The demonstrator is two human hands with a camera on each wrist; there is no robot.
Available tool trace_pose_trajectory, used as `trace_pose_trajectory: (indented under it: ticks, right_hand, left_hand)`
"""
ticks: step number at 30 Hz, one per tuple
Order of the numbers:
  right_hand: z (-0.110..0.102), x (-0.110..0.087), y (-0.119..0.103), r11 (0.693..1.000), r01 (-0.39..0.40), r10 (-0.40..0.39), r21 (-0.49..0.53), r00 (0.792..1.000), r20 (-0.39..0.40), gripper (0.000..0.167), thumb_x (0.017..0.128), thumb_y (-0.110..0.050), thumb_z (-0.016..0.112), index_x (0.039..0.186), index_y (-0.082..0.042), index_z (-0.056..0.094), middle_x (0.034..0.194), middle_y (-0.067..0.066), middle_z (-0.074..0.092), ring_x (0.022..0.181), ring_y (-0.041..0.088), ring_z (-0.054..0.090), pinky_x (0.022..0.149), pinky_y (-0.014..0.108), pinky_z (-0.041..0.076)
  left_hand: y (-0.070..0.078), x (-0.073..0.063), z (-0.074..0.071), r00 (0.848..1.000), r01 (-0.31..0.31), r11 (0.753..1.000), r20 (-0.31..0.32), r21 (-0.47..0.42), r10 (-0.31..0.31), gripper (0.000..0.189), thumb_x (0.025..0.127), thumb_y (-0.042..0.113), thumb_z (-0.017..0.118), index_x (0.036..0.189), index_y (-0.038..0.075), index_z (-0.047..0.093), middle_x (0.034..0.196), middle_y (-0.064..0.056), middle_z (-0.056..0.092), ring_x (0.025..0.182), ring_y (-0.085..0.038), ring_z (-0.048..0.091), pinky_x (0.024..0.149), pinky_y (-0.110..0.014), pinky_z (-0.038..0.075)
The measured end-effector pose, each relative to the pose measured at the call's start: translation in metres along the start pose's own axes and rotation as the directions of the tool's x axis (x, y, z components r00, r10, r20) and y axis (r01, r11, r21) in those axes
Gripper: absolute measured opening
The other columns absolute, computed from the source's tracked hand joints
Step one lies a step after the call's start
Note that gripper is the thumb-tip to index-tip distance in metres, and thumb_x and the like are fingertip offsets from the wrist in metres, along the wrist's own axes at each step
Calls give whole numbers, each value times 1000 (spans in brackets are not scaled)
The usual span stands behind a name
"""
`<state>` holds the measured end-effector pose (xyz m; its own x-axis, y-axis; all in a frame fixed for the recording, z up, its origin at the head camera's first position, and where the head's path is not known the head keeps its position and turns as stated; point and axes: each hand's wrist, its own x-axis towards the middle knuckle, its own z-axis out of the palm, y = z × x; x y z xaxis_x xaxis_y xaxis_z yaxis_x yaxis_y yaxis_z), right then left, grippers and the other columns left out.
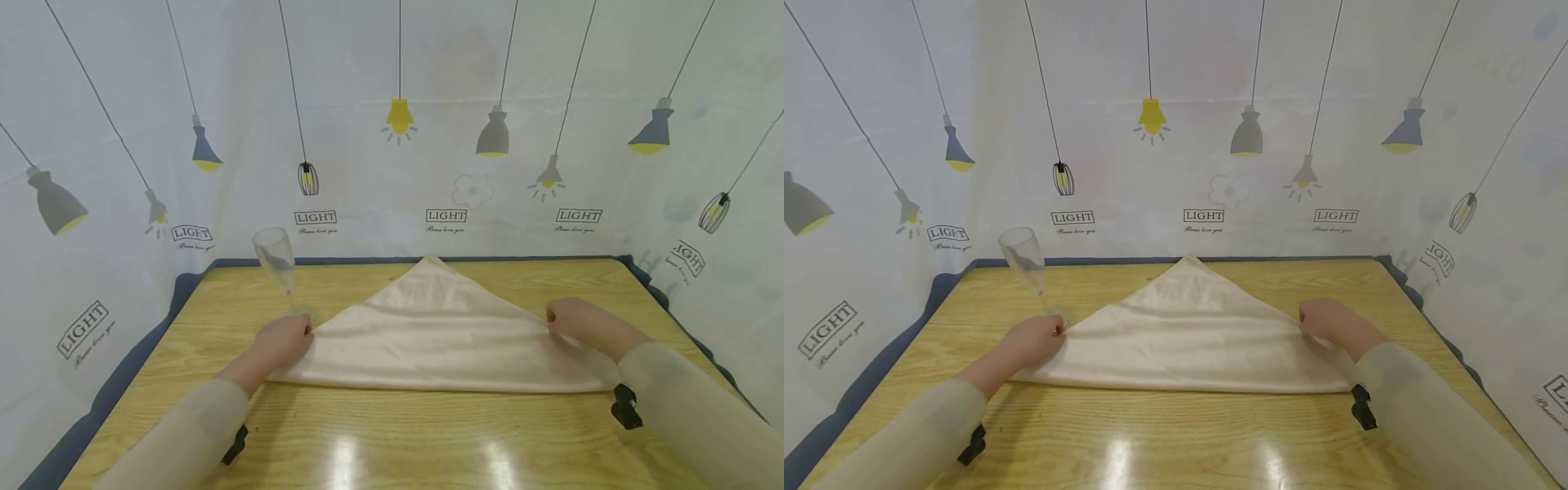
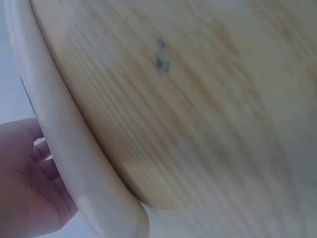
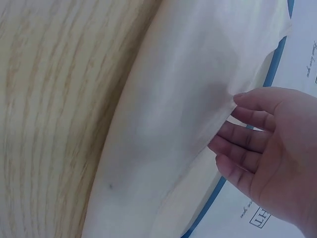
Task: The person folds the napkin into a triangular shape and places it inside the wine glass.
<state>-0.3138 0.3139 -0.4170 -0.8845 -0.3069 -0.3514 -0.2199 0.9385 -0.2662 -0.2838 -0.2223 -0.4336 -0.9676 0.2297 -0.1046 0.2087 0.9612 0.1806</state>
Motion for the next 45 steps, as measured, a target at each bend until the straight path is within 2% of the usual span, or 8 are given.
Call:
trace_pose_trajectory:
  ticks: [8,14,18,22,25,32,39,45]
  right_hand:
    - [2,5,-26,995,89,-88,42,996,-36,33,96,-13,56,124,5,51,113,21,61,101,35,60,81,49,49]
    - [4,14,-38,978,205,-206,-29,977,-61,29,96,-11,57,118,8,61,114,21,60,108,41,56,92,52,46]
    - [4,17,-41,965,253,-257,-64,964,-62,28,95,-10,59,112,11,64,106,19,60,101,38,58,90,50,47]
    - [3,19,-43,961,266,-270,-72,961,-56,29,93,-10,60,111,13,65,102,18,58,97,36,59,87,48,49]
    - [3,18,-43,961,266,-270,-76,961,-54,30,93,-10,61,110,14,64,102,19,57,97,36,59,86,48,49]
    - [6,22,-40,958,267,-275,-102,959,-73,30,91,-10,62,110,14,65,101,18,57,96,36,58,86,49,48]
    - [8,25,-37,962,246,-257,-121,963,-82,29,91,-10,61,108,12,65,98,17,55,91,32,56,81,46,47]
    - [6,23,-41,959,256,-267,-118,960,-89,24,89,-8,60,102,11,66,97,18,55,90,31,56,81,46,47]
  left_hand:
    - [13,6,1,999,-49,998,22,-47,50,23,97,20,60,116,8,60,107,-10,66,97,-29,63,85,-47,50]
    - [26,15,4,995,-93,992,34,-83,96,37,97,14,60,133,9,52,123,-13,63,111,-32,60,93,-48,47]
    - [35,21,5,986,-163,986,31,-39,164,35,98,6,54,133,7,57,127,-12,61,117,-31,55,99,-46,44]
    - [42,26,6,985,-171,985,38,10,170,23,100,9,48,111,11,68,103,-7,64,92,-24,60,83,-41,48]
    - [45,28,5,989,-139,990,48,19,138,19,100,14,48,96,13,67,88,-3,58,75,-19,54,71,-39,46]
    - [45,32,5,978,-206,967,56,150,199,16,95,2,55,103,10,67,90,-7,58,76,-21,57,70,-38,50]
    - [47,35,4,989,-144,985,23,97,143,12,96,8,54,97,7,66,89,-9,59,74,-21,57,70,-39,49]
    - [48,34,3,983,-181,972,29,148,179,16,95,1,55,99,10,67,90,-8,59,74,-21,57,68,-38,48]
